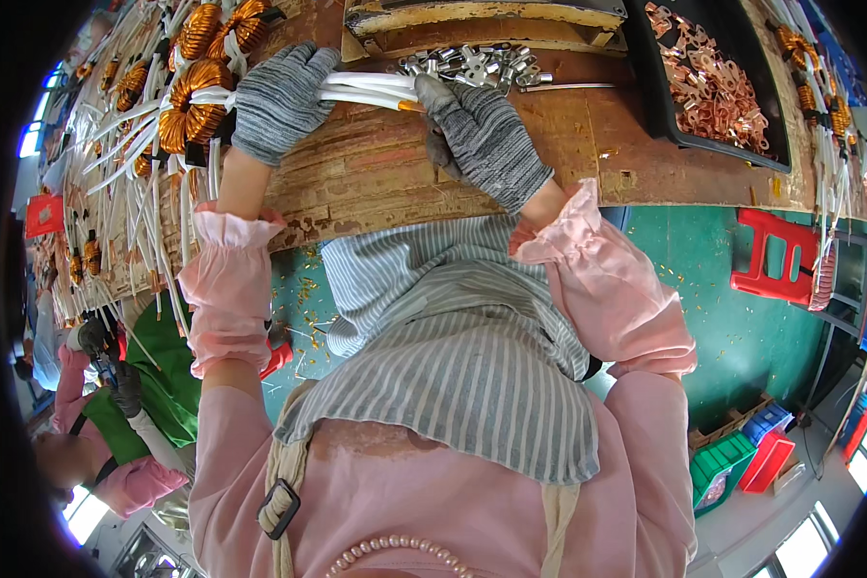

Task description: Assembling electrical transformer coils by connecting wires, attaching copper lugs, and using a terminal crimping machine.

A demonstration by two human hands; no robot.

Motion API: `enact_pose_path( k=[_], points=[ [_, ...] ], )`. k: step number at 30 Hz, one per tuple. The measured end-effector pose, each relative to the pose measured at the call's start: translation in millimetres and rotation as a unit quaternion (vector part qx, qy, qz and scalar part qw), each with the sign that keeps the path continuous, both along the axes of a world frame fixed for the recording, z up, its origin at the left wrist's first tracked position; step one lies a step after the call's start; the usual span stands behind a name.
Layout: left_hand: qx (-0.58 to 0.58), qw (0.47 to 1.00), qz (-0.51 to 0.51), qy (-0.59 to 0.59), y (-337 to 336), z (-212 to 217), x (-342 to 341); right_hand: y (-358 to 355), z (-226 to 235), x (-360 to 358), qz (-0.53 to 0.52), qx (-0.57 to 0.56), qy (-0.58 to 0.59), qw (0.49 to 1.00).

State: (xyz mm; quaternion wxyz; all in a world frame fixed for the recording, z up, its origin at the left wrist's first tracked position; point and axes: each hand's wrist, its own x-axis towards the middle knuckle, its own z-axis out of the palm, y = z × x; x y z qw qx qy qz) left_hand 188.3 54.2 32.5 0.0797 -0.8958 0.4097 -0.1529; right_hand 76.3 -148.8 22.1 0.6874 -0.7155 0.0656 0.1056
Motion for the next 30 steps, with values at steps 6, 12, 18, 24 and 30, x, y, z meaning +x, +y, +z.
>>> enact_pose_path(
  k=[6, 12, 18, 24, 30],
  points=[
    [-0.049, 0.993, -0.104, -0.038, -9, 42, -37, -3, 0, 7, -0.009, -0.100, -0.095, 0.990],
    [-0.106, 0.932, -0.202, 0.282, -31, 43, -9, -8, -14, 10, -0.020, -0.263, -0.220, 0.939],
    [-0.091, 0.884, -0.163, 0.429, -27, 28, 27, -4, -8, 8, -0.055, -0.134, -0.140, 0.979],
    [-0.168, 0.897, -0.233, 0.335, -23, 15, 31, -21, -5, -21, -0.193, 0.095, -0.101, 0.971],
    [-0.130, 0.921, -0.229, 0.286, -24, 23, 23, -74, -17, -27, -0.163, -0.208, -0.182, 0.947]
  ],
)
